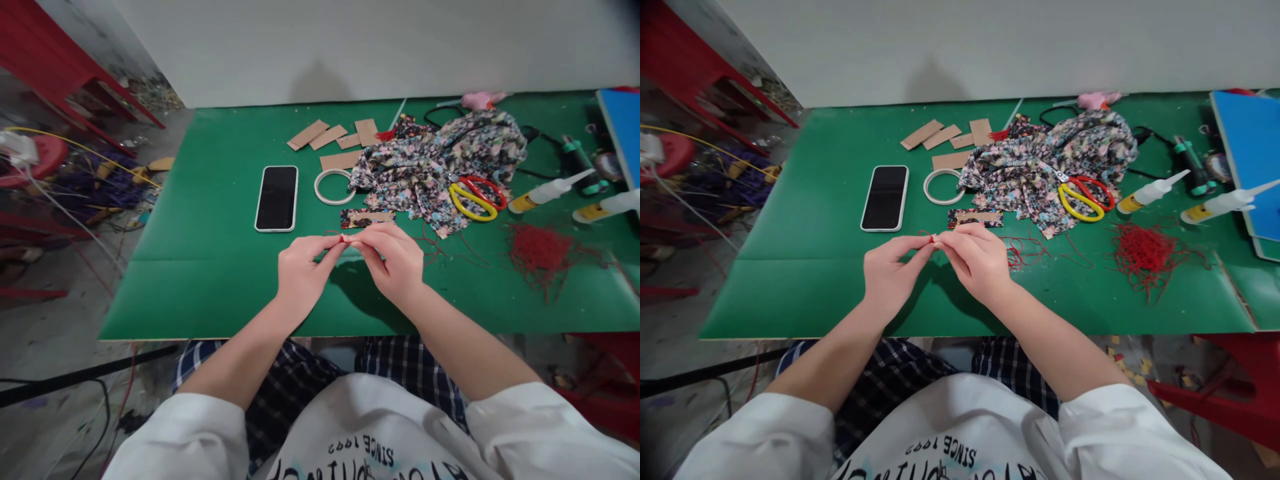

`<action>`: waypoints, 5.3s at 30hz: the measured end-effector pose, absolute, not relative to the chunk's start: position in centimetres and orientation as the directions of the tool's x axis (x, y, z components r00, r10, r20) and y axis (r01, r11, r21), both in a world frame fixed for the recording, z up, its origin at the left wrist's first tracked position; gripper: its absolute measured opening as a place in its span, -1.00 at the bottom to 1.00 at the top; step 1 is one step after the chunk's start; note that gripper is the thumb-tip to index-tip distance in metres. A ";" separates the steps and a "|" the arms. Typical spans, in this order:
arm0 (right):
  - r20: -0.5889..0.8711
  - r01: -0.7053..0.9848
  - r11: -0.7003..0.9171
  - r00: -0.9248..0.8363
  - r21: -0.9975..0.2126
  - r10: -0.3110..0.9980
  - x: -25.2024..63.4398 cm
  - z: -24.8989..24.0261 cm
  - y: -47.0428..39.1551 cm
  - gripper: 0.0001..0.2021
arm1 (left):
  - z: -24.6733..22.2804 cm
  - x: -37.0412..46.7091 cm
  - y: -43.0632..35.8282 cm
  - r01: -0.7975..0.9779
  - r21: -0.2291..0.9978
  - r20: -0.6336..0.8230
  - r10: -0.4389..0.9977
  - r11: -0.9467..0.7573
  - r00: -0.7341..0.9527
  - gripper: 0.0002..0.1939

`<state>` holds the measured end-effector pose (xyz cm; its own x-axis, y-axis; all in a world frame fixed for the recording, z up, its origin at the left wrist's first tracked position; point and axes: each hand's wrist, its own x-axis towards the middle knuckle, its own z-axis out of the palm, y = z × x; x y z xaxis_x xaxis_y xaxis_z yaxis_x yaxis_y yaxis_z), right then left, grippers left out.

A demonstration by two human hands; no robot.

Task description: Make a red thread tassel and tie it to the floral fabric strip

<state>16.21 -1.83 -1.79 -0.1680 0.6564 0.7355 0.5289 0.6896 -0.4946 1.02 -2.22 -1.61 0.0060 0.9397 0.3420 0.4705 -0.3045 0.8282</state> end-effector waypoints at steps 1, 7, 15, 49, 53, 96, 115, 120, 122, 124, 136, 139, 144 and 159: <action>0.729 0.528 0.684 -0.165 -0.503 0.664 16.2 -1.8 -1.8 -0.89 | -1.7 1.0 -2.2 0.495 0.806 0.364 0.931 -0.325 0.018 -0.89; 0.680 0.522 0.630 -0.124 -0.575 0.723 16.4 -1.6 -1.9 -0.89 | -1.7 0.8 -1.9 0.558 0.724 0.413 0.903 -0.405 0.120 -0.89; 0.539 0.474 0.490 -0.039 -0.731 0.842 16.3 -1.3 -2.1 -0.90 | -1.7 0.5 -1.6 0.559 0.667 0.447 0.865 -0.493 0.229 -0.89; 0.003 -0.046 -0.017 -0.387 -0.999 0.922 16.7 -1.1 -0.9 -0.82 | -1.1 -1.2 -0.8 -0.287 0.938 -0.059 0.905 0.194 0.420 -0.95; 0.006 -0.089 -0.028 -0.369 -0.996 0.929 16.3 -1.4 -1.1 -0.88 | -1.0 -0.9 -0.7 -0.236 0.935 -0.152 0.902 0.263 0.404 -0.97; 0.191 0.501 0.405 -0.424 -0.765 0.885 17.5 -1.2 -0.9 -0.86 | -0.9 -1.0 -0.6 0.617 0.665 0.169 0.890 -0.421 0.425 -0.77; 0.022 0.123 0.052 -0.232 -0.991 0.972 16.7 -1.3 -0.8 -0.90 | 0.5 0.4 -2.6 0.532 0.793 0.234 0.955 -0.296 0.183 -0.84; 0.167 0.226 0.213 -0.207 -0.950 0.964 16.5 -1.0 -1.3 -0.96 | -0.1 1.0 -2.6 0.344 0.931 0.078 0.987 -0.123 0.141 -0.82; 0.208 0.283 0.266 -0.219 -0.921 0.953 16.5 -0.9 -1.4 -0.96 | -0.4 1.0 -2.6 0.303 0.950 0.046 0.993 -0.077 0.108 -0.83; 0.230 0.327 0.298 -0.231 -0.897 0.945 16.6 -0.8 -1.4 -0.95 | -0.5 1.0 -2.5 0.267 0.963 0.020 0.996 -0.043 0.088 -0.84; 0.184 0.244 0.234 -0.210 -0.941 0.960 16.5 -0.9 -1.5 -0.97 | -0.7 1.0 -2.3 0.112 0.992 -0.064 0.992 0.052 0.105 -0.83; 0.206 0.260 0.257 -0.208 -0.931 0.956 16.5 -0.9 -1.5 -0.97 | -0.7 1.0 -2.3 0.154 0.988 -0.039 0.993 0.022 0.107 -0.85; 0.225 0.279 0.282 -0.220 -0.918 0.949 16.5 -1.0 -1.5 -0.97 | -0.7 1.2 -2.1 0.113 0.991 -0.086 0.988 0.072 0.125 -0.85; 0.558 0.498 0.597 -0.245 -0.629 0.793 16.6 -2.0 -1.3 -0.94 | -1.0 1.1 -1.8 0.071 0.988 -0.146 0.986 0.140 0.084 -0.79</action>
<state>16.60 -1.33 -1.97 -0.2453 0.7928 0.5579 0.4982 0.5968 -0.6290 1.06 -1.82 -1.00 0.0844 0.9857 -0.1456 0.0708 0.1398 0.9876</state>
